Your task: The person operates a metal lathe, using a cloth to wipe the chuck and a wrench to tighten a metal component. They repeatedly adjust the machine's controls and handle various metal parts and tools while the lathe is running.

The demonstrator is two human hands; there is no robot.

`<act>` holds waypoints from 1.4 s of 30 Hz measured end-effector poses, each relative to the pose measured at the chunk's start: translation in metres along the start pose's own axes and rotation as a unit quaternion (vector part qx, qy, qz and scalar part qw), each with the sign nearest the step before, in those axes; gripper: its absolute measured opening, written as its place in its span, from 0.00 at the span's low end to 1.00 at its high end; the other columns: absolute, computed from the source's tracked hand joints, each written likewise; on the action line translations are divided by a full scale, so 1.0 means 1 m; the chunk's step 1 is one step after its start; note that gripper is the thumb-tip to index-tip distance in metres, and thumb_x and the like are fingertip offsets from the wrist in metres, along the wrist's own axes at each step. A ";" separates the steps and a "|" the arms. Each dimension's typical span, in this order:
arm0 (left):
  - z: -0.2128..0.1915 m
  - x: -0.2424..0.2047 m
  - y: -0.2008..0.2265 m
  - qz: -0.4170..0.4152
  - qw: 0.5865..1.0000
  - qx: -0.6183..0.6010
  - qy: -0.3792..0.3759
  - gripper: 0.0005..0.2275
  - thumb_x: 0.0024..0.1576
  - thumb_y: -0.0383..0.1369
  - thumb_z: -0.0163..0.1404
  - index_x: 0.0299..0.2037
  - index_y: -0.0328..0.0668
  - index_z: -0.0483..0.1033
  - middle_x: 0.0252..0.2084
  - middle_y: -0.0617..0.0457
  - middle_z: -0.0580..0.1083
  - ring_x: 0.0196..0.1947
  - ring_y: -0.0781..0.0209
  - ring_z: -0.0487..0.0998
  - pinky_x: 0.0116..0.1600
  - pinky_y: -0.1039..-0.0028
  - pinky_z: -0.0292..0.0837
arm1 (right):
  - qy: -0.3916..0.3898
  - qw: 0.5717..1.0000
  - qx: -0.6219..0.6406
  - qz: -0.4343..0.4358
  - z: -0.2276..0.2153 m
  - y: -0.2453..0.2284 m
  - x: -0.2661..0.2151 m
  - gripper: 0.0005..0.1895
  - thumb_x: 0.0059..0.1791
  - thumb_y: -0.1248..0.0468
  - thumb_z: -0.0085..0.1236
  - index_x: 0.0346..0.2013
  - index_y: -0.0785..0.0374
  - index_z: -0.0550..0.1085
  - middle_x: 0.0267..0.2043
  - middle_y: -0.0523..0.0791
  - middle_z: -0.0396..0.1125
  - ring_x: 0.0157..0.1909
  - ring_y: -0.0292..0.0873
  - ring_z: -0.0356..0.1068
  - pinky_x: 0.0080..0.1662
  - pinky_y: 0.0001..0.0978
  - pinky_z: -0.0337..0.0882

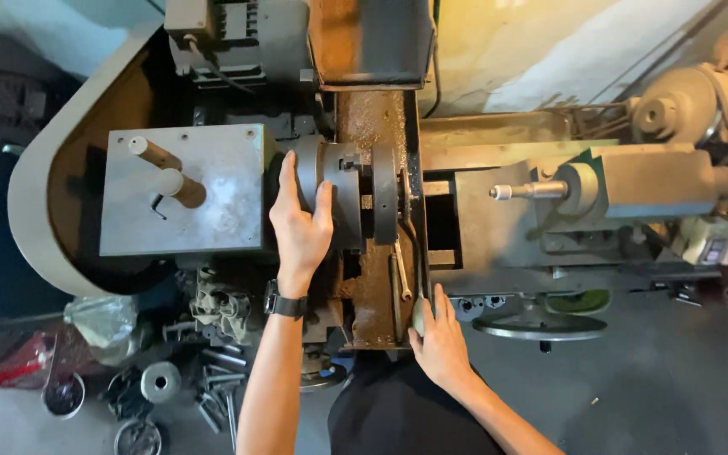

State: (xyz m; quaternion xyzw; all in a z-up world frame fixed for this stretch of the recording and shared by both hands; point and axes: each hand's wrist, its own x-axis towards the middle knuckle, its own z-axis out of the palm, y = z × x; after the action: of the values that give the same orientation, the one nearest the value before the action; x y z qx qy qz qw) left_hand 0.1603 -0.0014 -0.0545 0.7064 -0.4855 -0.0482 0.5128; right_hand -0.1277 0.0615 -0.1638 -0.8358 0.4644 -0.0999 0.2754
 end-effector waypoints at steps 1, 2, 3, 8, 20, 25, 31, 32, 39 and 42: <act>0.000 0.000 0.001 -0.015 1.000 -0.013 -0.006 0.26 0.65 0.32 0.53 0.70 0.26 0.59 0.65 0.29 0.70 0.63 0.36 0.75 0.64 0.61 0.71 | 0.003 1.000 -0.009 0.025 0.007 -0.003 -0.002 0.30 0.43 0.63 0.63 0.56 0.77 0.70 0.70 0.68 0.49 0.68 0.68 0.54 0.61 0.51 0.63; -0.001 0.000 0.002 -0.032 0.999 -0.024 -0.012 0.27 0.65 0.33 0.52 0.70 0.25 0.58 0.65 0.30 0.70 0.63 0.37 0.75 0.63 0.61 0.72 | 0.005 0.999 -0.018 0.050 0.013 -0.005 -0.003 0.32 0.43 0.63 0.64 0.56 0.80 0.68 0.69 0.69 0.48 0.68 0.70 0.53 0.62 0.51 0.62; 0.001 -0.003 -0.002 -0.028 0.999 -0.030 -0.014 0.27 0.65 0.33 0.52 0.70 0.25 0.58 0.65 0.30 0.70 0.63 0.37 0.75 0.63 0.61 0.72 | 0.010 0.998 -0.021 0.053 0.020 -0.002 -0.003 0.32 0.43 0.63 0.64 0.56 0.80 0.68 0.69 0.69 0.48 0.68 0.70 0.53 0.62 0.51 0.62; 0.004 -0.010 -0.014 0.020 0.999 -0.038 -0.008 0.27 0.66 0.32 0.51 0.71 0.24 0.56 0.70 0.29 0.64 0.67 0.34 0.70 0.66 0.59 0.70 | 0.010 0.976 0.054 0.213 0.027 -0.004 0.008 0.22 0.44 0.59 0.68 0.43 0.74 0.75 0.68 0.63 0.54 0.70 0.63 0.54 0.66 0.50 0.60; 0.011 -0.042 -0.030 0.110 0.991 -0.047 0.054 0.28 0.65 0.26 0.51 0.74 0.32 0.52 0.74 0.33 0.59 0.73 0.36 0.66 0.71 0.60 0.69 | -0.135 0.730 0.555 0.375 0.022 0.057 0.041 0.09 0.48 0.63 0.59 0.41 0.62 0.75 0.24 0.42 0.69 0.22 0.36 0.67 0.23 0.30 0.63; -0.021 -0.037 0.002 0.131 0.991 -0.016 0.023 0.28 0.62 0.25 0.53 0.71 0.31 0.55 0.71 0.31 0.59 0.73 0.37 0.61 0.73 0.59 0.62 | -0.216 0.743 0.561 0.293 0.012 0.045 -0.019 0.16 0.52 0.61 0.52 0.44 0.73 0.78 0.14 0.40 0.61 0.13 0.35 0.57 0.18 0.27 0.57; 0.032 0.039 0.049 0.284 0.933 0.031 -0.218 0.20 0.56 0.24 0.54 0.60 0.34 0.71 0.60 0.42 0.72 0.65 0.46 0.70 0.71 0.58 0.65 | -0.279 0.525 0.795 0.119 -0.012 -0.001 -0.034 0.26 0.50 0.69 0.52 0.62 0.73 0.72 0.20 0.40 0.59 0.17 0.31 0.58 0.21 0.25 0.58; 0.052 0.052 0.053 0.307 0.898 0.051 -0.310 0.18 0.56 0.26 0.55 0.56 0.33 0.73 0.58 0.42 0.72 0.62 0.43 0.71 0.67 0.56 0.66 | -0.300 0.413 0.857 0.078 -0.010 -0.010 -0.023 0.26 0.50 0.68 0.50 0.63 0.74 0.70 0.20 0.41 0.59 0.17 0.32 0.60 0.22 0.25 0.60; 0.158 0.072 0.038 0.173 0.741 0.369 -0.535 0.07 0.54 0.29 0.53 0.40 0.43 0.83 0.44 0.44 0.80 0.50 0.44 0.79 0.64 0.42 0.59 | -0.189 0.451 0.872 -0.007 -0.005 -0.033 0.042 0.21 0.55 0.66 0.49 0.61 0.76 0.71 0.16 0.39 0.55 0.15 0.35 0.62 0.20 0.26 0.67; 0.160 0.074 0.043 0.173 0.706 0.399 -0.559 0.09 0.50 0.29 0.56 0.40 0.43 0.84 0.44 0.44 0.80 0.48 0.43 0.79 0.63 0.39 0.57 | -0.126 0.804 0.568 0.123 -0.003 -0.014 0.051 0.22 0.52 0.65 0.52 0.61 0.65 0.74 0.13 0.38 0.52 0.14 0.36 0.64 0.25 0.33 0.74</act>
State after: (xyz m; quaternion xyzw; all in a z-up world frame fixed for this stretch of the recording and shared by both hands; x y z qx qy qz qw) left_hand 0.0815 -0.1639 -0.0649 0.5924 -0.7708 -0.1463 -0.1834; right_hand -0.0910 0.0236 -0.1586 -0.4705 0.3849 -0.2048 0.7672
